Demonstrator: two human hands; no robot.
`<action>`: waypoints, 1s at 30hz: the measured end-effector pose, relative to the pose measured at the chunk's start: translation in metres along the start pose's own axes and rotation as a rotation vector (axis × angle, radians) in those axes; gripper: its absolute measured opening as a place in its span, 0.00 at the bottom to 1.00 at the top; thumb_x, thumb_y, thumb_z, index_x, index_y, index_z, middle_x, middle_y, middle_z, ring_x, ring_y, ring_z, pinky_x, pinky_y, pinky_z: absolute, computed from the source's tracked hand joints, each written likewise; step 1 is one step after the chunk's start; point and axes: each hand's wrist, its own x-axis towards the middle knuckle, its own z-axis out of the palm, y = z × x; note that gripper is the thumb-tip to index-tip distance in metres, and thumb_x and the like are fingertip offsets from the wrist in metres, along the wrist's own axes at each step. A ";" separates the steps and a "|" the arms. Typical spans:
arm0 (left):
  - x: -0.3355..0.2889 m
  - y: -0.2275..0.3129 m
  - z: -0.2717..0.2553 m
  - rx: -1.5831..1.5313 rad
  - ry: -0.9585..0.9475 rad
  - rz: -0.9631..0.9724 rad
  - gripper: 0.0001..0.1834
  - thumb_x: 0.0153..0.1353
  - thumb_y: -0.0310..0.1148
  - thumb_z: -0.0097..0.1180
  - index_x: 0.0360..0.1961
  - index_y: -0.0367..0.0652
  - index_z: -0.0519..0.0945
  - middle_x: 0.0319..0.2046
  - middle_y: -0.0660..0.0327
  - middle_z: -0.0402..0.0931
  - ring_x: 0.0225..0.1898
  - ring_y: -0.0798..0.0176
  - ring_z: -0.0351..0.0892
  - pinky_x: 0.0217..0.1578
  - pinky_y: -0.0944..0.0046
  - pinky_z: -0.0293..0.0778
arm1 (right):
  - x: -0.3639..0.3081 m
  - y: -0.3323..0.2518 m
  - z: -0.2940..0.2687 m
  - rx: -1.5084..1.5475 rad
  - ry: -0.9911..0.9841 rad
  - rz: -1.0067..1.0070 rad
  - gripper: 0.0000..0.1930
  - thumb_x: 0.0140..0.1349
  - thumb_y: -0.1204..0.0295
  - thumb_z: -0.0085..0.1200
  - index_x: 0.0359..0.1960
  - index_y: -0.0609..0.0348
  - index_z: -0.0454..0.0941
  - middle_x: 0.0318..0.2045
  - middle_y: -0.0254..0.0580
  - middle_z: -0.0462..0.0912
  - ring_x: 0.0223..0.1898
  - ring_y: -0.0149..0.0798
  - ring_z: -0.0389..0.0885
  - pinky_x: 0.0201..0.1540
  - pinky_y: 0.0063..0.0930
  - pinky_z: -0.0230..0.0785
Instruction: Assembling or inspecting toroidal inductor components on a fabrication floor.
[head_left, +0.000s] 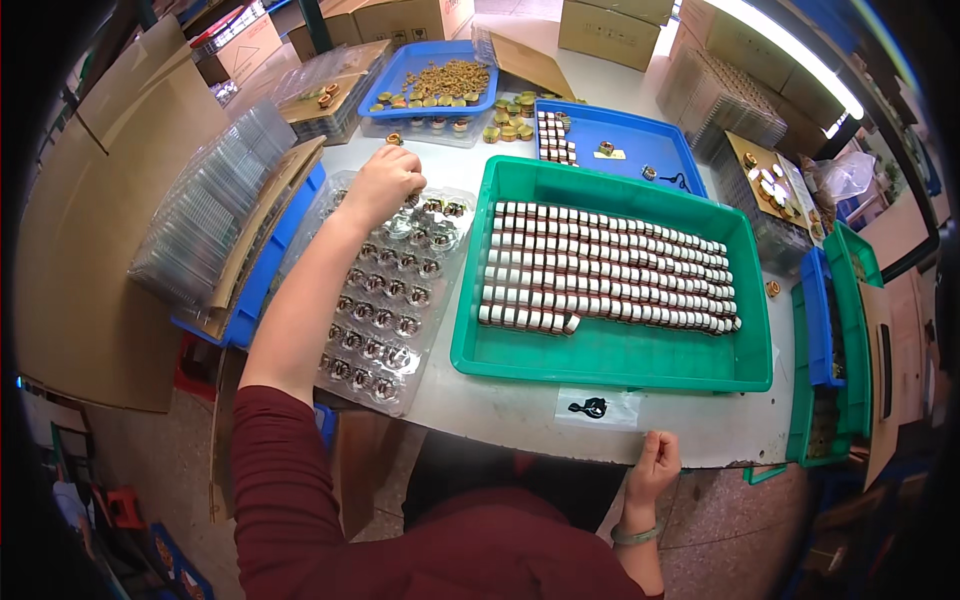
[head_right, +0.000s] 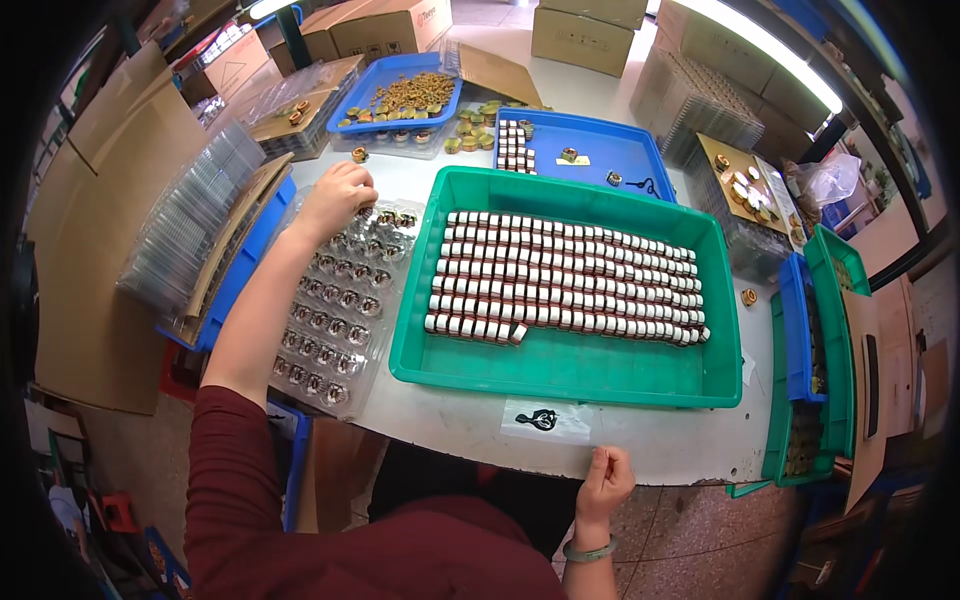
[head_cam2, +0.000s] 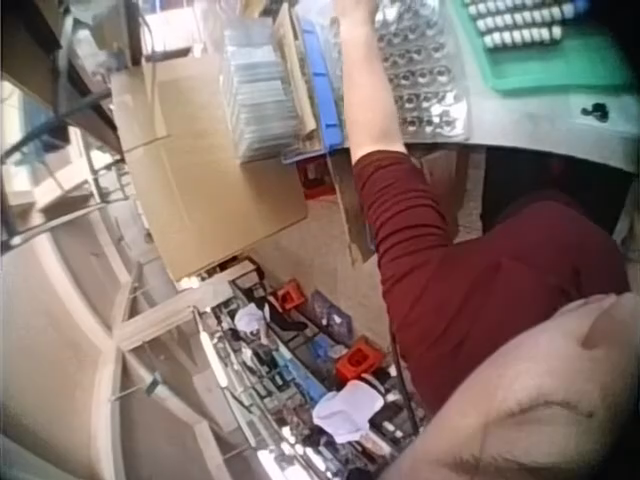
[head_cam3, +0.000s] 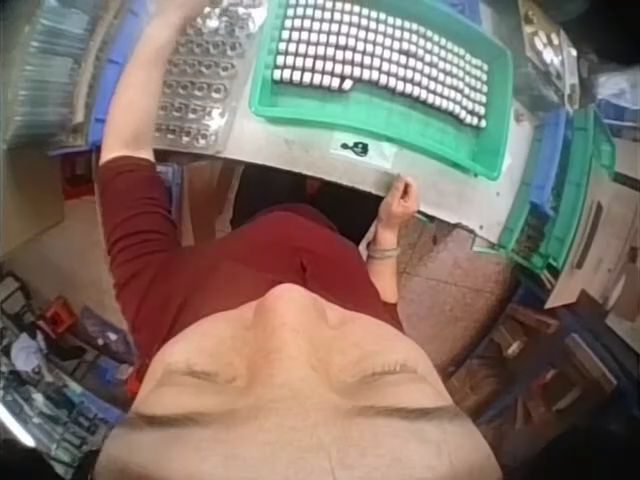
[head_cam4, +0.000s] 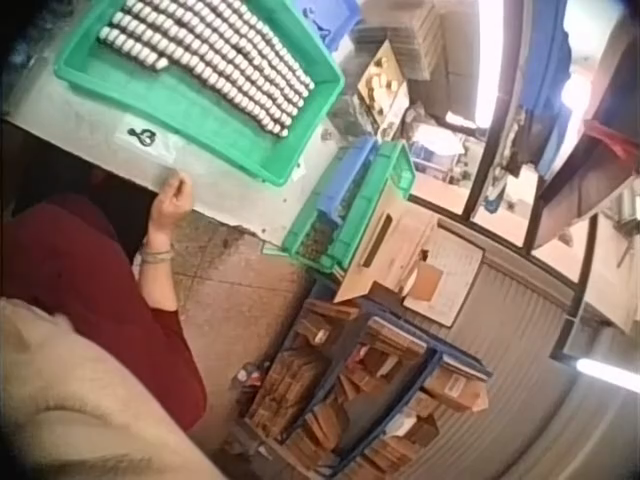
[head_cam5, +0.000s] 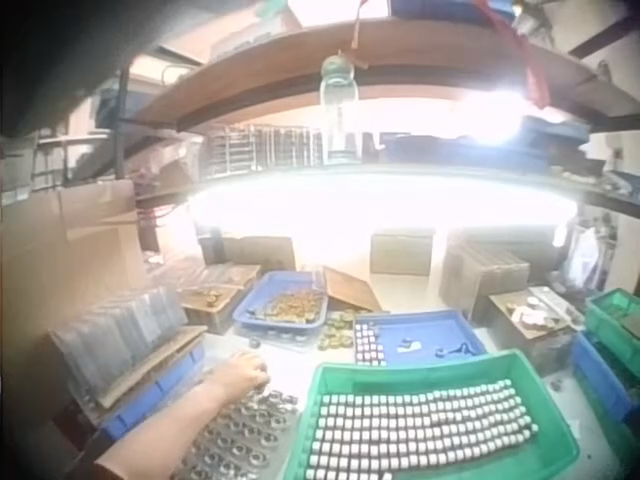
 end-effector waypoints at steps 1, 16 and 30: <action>0.002 -0.002 0.002 0.020 -0.023 0.036 0.04 0.46 0.31 0.55 0.19 0.46 0.76 0.28 0.69 0.72 0.36 0.64 0.70 0.46 0.66 0.64 | 0.000 0.000 0.000 -0.008 -0.003 0.007 0.08 0.58 0.72 0.49 0.22 0.59 0.71 0.14 0.28 0.65 0.16 0.24 0.55 0.20 0.18 0.50; -0.009 0.003 0.015 0.005 -0.027 -0.087 0.04 0.49 0.33 0.54 0.25 0.46 0.78 0.31 0.65 0.73 0.38 0.62 0.72 0.47 0.64 0.64 | 0.002 -0.006 0.002 0.016 -0.019 0.065 0.04 0.58 0.73 0.49 0.27 0.59 0.71 0.16 0.26 0.63 0.17 0.23 0.53 0.20 0.16 0.48; 0.034 0.202 -0.012 -0.355 -0.264 0.515 0.12 0.47 0.38 0.58 0.30 0.45 0.74 0.30 0.60 0.70 0.30 0.57 0.73 0.36 0.59 0.71 | 0.007 -0.005 -0.003 0.147 0.056 0.117 0.03 0.58 0.76 0.47 0.33 0.56 0.69 0.18 0.23 0.61 0.18 0.20 0.54 0.20 0.13 0.48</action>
